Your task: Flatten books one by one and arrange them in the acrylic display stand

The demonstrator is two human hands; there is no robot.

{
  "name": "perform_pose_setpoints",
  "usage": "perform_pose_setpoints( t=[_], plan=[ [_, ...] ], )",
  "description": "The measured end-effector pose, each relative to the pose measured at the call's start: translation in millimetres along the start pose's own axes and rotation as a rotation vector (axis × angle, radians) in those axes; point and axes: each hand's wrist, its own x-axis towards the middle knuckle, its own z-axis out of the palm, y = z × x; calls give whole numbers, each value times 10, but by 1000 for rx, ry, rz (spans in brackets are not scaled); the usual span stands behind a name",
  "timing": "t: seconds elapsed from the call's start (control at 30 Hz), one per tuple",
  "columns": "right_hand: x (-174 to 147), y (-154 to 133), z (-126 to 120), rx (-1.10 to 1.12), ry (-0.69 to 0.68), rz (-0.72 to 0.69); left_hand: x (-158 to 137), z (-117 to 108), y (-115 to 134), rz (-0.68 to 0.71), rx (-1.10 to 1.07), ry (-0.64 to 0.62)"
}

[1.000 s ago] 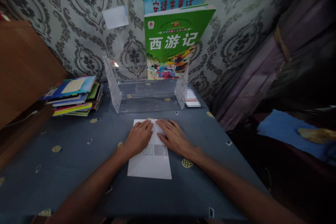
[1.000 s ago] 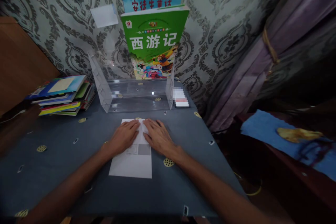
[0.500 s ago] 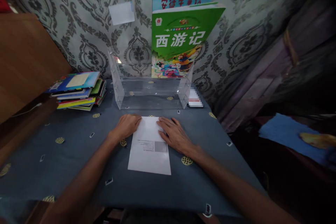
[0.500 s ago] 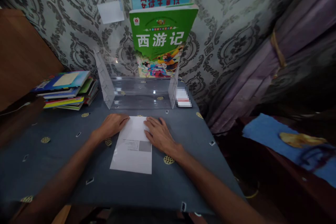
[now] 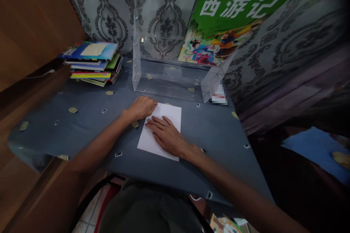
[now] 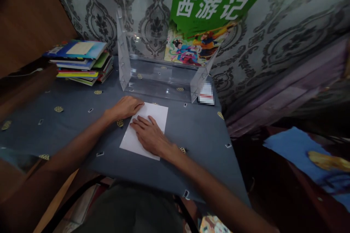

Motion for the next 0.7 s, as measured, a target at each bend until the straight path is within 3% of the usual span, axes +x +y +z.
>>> perform_pose_setpoints(
  t=[0.33,0.7],
  plan=[
    [-189,-395,27,117,-155,-262,-32,-59,19,0,-32,-11],
    [-404,-398,11,158,-170,-259,-26,-51,19,-1,-34,-13]
  ],
)
